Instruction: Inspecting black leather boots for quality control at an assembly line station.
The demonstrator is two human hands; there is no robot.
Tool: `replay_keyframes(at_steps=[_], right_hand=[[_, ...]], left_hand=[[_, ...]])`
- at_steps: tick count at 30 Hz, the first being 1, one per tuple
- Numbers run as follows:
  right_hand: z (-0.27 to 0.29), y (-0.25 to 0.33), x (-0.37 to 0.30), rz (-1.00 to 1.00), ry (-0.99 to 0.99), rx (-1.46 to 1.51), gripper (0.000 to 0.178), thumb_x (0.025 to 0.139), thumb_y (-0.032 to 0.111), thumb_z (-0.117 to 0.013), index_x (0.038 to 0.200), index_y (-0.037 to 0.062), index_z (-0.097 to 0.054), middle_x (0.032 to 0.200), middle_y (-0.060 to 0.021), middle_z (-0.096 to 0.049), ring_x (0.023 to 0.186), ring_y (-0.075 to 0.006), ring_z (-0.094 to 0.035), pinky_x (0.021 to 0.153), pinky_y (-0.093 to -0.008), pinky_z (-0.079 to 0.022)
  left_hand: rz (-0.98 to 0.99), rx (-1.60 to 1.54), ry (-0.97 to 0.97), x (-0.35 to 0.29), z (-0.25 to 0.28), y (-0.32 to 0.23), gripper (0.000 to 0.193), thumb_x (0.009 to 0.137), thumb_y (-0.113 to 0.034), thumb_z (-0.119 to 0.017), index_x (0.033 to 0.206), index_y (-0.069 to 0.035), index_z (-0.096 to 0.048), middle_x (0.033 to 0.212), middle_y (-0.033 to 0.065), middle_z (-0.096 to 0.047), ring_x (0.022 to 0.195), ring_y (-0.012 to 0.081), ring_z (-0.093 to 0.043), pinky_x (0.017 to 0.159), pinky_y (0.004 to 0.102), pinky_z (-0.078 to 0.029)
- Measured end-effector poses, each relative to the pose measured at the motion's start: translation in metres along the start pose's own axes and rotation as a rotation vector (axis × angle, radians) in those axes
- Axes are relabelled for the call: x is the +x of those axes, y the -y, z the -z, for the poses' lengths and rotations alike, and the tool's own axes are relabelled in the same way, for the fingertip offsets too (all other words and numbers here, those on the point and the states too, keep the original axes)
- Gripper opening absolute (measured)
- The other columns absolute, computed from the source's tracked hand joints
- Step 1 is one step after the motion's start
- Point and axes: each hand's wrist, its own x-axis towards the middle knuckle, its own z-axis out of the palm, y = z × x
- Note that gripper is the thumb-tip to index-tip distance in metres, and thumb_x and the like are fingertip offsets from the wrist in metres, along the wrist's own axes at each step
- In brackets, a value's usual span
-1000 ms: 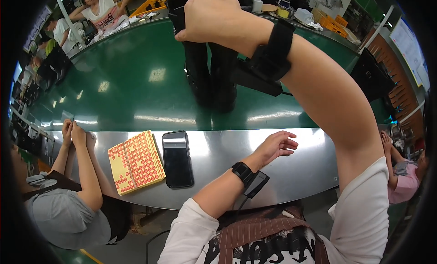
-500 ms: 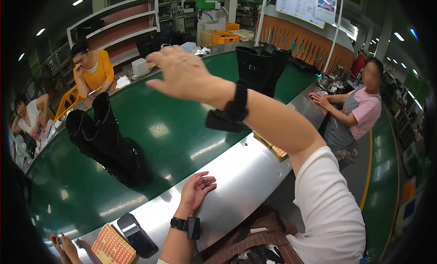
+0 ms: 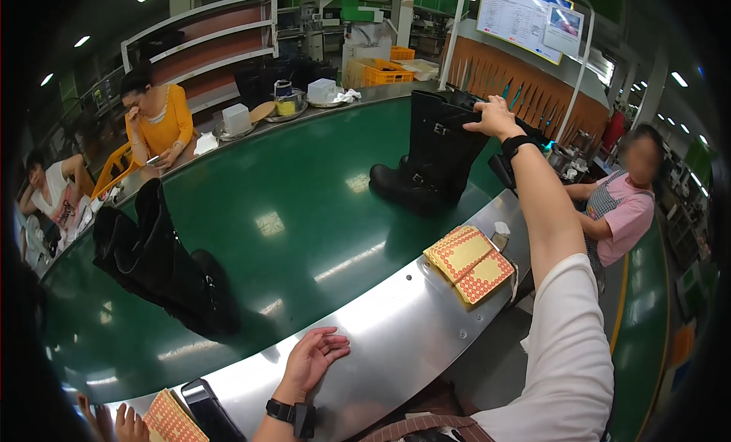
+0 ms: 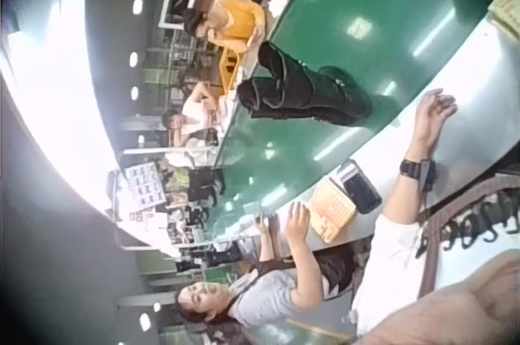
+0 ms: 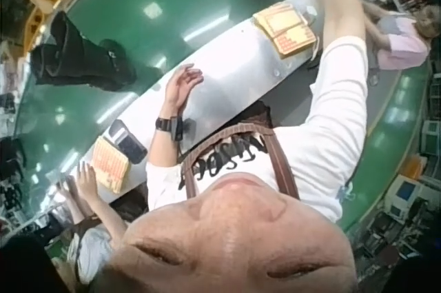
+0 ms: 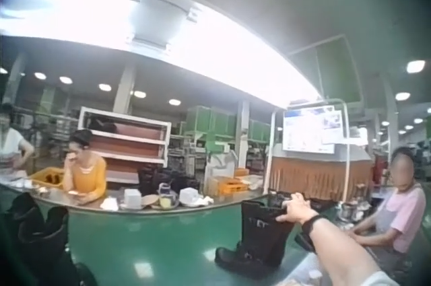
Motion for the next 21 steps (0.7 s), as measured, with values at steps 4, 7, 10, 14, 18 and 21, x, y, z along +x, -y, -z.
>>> replay_keyframes(at_steps=[4, 7, 10, 14, 18, 21], right_hand=[[-0.012, -0.019, 0.024, -0.011, 0.094, 0.067, 0.064, 0.073, 0.046, -0.073, 0.123, 0.0093, -0.057, 0.127, -0.0143, -0.05, 0.125, -0.0311, -0.04, 0.101, -0.0417, -0.039], [-0.021, -0.027, 0.03, 0.004, 0.034, -0.047, 0.061, 0.076, 0.041, -0.072, 0.126, 0.0101, -0.056, 0.122, -0.0139, -0.057, 0.121, -0.0302, -0.046, 0.1, -0.0396, -0.04], [-0.028, -0.028, 0.035, -0.004, 0.036, 0.067, 0.064, 0.075, 0.04, -0.073, 0.126, 0.0064, -0.055, 0.129, -0.0124, -0.054, 0.12, -0.0269, -0.05, 0.101, -0.0376, -0.04], [-0.029, -0.009, 0.029, 0.102, -0.031, 0.167, 0.059, 0.072, 0.035, -0.076, 0.119, 0.0037, -0.059, 0.121, -0.015, -0.059, 0.114, -0.0293, -0.055, 0.097, -0.0374, -0.043], [-0.002, 0.042, -0.012, 0.19, -0.13, 0.32, 0.045, 0.069, 0.028, -0.075, 0.107, 0.0059, -0.066, 0.111, -0.0135, -0.064, 0.106, -0.0286, -0.059, 0.092, -0.0381, -0.046], [0.04, 0.086, -0.058, 0.319, -0.239, 0.259, 0.041, 0.068, 0.027, -0.074, 0.104, 0.0064, -0.067, 0.107, -0.0144, -0.064, 0.103, -0.0296, -0.059, 0.089, -0.039, -0.047]], left_hand=[[0.025, -0.011, -0.005, 0.0, 0.0, -0.002, 0.029, 0.094, -0.017, -0.042, 0.111, 0.004, -0.052, 0.102, 0.023, -0.06, 0.103, 0.0349, -0.057, 0.096, 0.0499, -0.043], [0.029, -0.003, -0.003, 0.001, 0.001, -0.002, 0.029, 0.094, -0.017, -0.042, 0.112, 0.003, -0.053, 0.103, 0.0228, -0.061, 0.104, 0.035, -0.057, 0.097, 0.0495, -0.043], [0.018, -0.001, 0.015, 0.001, 0.002, -0.002, 0.029, 0.094, -0.017, -0.042, 0.112, 0.003, -0.053, 0.103, 0.0228, -0.061, 0.104, 0.0345, -0.057, 0.097, 0.0492, -0.043], [0.008, 0.018, 0.044, 0.0, 0.003, 0.0, 0.032, 0.096, -0.018, -0.042, 0.115, 0.006, -0.05, 0.106, 0.0226, -0.059, 0.106, 0.0326, -0.056, 0.097, 0.0466, -0.044], [-0.026, 0.041, 0.065, 0.0, 0.005, 0.004, 0.029, 0.096, -0.018, -0.044, 0.114, 0.003, -0.051, 0.104, 0.0207, -0.061, 0.103, 0.0294, -0.058, 0.096, 0.0459, -0.045], [-0.039, 0.151, 0.026, -0.004, -0.001, 0.006, 0.029, 0.095, -0.016, -0.046, 0.116, 0.004, -0.05, 0.104, 0.0187, -0.06, 0.102, 0.026, -0.059, 0.095, 0.0417, -0.046]])
